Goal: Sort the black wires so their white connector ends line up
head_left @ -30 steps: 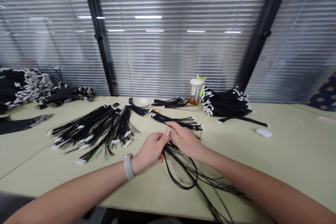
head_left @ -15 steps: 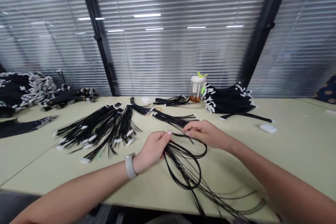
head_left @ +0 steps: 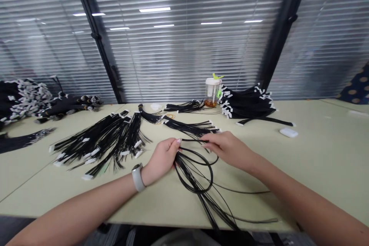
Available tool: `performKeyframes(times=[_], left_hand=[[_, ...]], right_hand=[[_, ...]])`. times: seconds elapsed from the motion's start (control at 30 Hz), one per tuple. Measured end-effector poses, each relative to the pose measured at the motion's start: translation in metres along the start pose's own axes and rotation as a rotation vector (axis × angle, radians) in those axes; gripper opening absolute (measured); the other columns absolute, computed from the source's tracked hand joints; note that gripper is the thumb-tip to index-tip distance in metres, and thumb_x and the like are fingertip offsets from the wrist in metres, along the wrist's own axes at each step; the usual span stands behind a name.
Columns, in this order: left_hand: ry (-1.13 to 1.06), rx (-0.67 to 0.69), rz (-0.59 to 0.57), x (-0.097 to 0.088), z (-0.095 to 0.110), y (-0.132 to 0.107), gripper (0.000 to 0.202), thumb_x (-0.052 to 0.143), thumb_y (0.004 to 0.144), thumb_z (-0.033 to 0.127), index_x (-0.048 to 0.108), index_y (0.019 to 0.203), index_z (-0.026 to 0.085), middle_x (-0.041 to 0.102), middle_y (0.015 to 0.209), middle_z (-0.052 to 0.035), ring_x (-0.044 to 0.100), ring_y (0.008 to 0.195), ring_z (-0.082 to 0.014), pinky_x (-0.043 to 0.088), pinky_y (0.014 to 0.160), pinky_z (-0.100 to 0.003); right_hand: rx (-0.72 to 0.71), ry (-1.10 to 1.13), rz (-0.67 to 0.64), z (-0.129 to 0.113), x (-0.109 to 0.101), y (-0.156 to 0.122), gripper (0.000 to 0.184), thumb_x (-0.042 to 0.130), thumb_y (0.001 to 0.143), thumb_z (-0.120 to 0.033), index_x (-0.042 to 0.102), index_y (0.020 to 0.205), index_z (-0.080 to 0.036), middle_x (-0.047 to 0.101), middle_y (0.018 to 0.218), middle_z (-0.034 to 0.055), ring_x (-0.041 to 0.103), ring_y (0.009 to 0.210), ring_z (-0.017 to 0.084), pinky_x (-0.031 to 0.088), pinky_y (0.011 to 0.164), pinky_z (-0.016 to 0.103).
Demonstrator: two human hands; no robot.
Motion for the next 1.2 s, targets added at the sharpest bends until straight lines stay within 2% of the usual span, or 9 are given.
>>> performKeyframes(times=[0.13, 0.23, 0.33, 0.4, 0.57, 0.83, 1.0, 1.1, 1.2], left_hand=[[-0.081, -0.033, 0.022, -0.002, -0.003, -0.002, 0.039, 0.036, 0.083, 0.049, 0.045, 0.063, 0.017, 0.038, 0.04, 0.0063, 0.037, 0.035, -0.0079, 0.029, 0.036, -0.019], [-0.127, -0.027, 0.093, -0.009, -0.003, -0.003, 0.038, 0.038, 0.082, 0.049, 0.045, 0.064, 0.017, 0.037, 0.04, 0.0068, 0.038, 0.033, -0.0074, 0.03, 0.035, -0.018], [-0.173, -0.016, 0.138, -0.012, -0.003, -0.004, 0.039, 0.038, 0.082, 0.051, 0.044, 0.063, 0.017, 0.039, 0.042, 0.0065, 0.04, 0.033, -0.0075, 0.03, 0.033, -0.018], [-0.19, -0.014, 0.141, -0.012, -0.002, -0.004, 0.039, 0.037, 0.082, 0.051, 0.044, 0.064, 0.017, 0.04, 0.042, 0.0064, 0.041, 0.032, -0.0077, 0.03, 0.032, -0.018], [-0.151, 0.015, 0.13, -0.01, 0.002, -0.007, 0.038, 0.037, 0.083, 0.049, 0.044, 0.065, 0.017, 0.039, 0.044, 0.0066, 0.04, 0.034, -0.0075, 0.032, 0.034, -0.018], [0.02, 0.059, 0.09, -0.013, 0.007, -0.005, 0.04, 0.036, 0.083, 0.048, 0.047, 0.062, 0.016, 0.038, 0.045, 0.0052, 0.039, 0.043, -0.0079, 0.031, 0.044, -0.019], [0.041, 0.085, 0.056, -0.009, 0.013, -0.004, 0.043, 0.043, 0.08, 0.048, 0.037, 0.051, 0.016, 0.03, 0.047, 0.0052, 0.029, 0.046, -0.0063, 0.024, 0.044, -0.019], [0.019, 0.068, 0.047, -0.007, 0.011, -0.004, 0.044, 0.046, 0.078, 0.046, 0.032, 0.049, 0.016, 0.028, 0.049, 0.0051, 0.026, 0.047, -0.0057, 0.023, 0.044, -0.019], [-0.067, -0.012, 0.056, -0.008, 0.001, -0.002, 0.044, 0.047, 0.077, 0.051, 0.036, 0.051, 0.016, 0.031, 0.046, 0.0055, 0.03, 0.044, -0.0056, 0.024, 0.042, -0.019]], right_hand=[[0.129, -0.235, 0.1, 0.001, -0.012, -0.003, 0.019, 0.045, 0.086, -0.023, 0.059, 0.096, -0.015, 0.063, 0.089, 0.008, 0.057, 0.075, 0.017, 0.039, 0.062, 0.026], [0.171, -0.381, 0.113, -0.011, -0.018, -0.008, 0.022, 0.044, 0.085, -0.031, 0.057, 0.075, -0.016, 0.06, 0.075, 0.0061, 0.053, 0.064, 0.017, 0.032, 0.054, 0.026], [0.188, -0.231, -0.083, -0.018, -0.001, -0.013, 0.037, 0.042, 0.085, -0.039, 0.049, 0.057, -0.017, 0.052, 0.053, 0.0002, 0.044, 0.049, 0.012, 0.024, 0.047, 0.024], [0.198, -0.042, -0.173, -0.022, 0.011, -0.015, 0.037, 0.043, 0.085, -0.041, 0.05, 0.057, -0.017, 0.053, 0.052, -0.001, 0.044, 0.049, 0.01, 0.026, 0.047, 0.023], [0.138, 0.276, -0.17, -0.036, 0.024, -0.01, 0.021, 0.043, 0.085, -0.025, 0.053, 0.069, -0.018, 0.056, 0.065, -0.0022, 0.05, 0.062, 0.01, 0.035, 0.06, 0.021], [0.096, 0.248, -0.122, -0.039, 0.022, -0.011, 0.011, 0.043, 0.081, -0.017, 0.053, 0.075, -0.017, 0.056, 0.079, 0.0017, 0.052, 0.072, 0.013, 0.04, 0.069, 0.024], [0.116, 0.056, -0.183, -0.034, 0.026, -0.013, 0.017, 0.047, 0.078, -0.018, 0.052, 0.061, -0.018, 0.054, 0.062, 0.0, 0.049, 0.056, 0.011, 0.034, 0.053, 0.022], [0.239, -0.177, -0.155, -0.009, 0.01, -0.016, 0.017, 0.05, 0.075, -0.019, 0.058, 0.06, -0.021, 0.054, 0.05, 0.0003, 0.048, 0.049, 0.014, 0.025, 0.045, 0.024], [0.394, -0.362, 0.049, 0.021, -0.034, -0.02, 0.018, 0.049, 0.078, -0.023, 0.066, 0.072, -0.024, 0.058, 0.05, 0.0017, 0.052, 0.049, 0.018, 0.028, 0.045, 0.026]])
Point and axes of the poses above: each hand's wrist, its own y-axis towards the middle knuckle, its own x-axis out of the palm, z = x × y, the point moved 10 cm from there along y, towards the middle knuckle
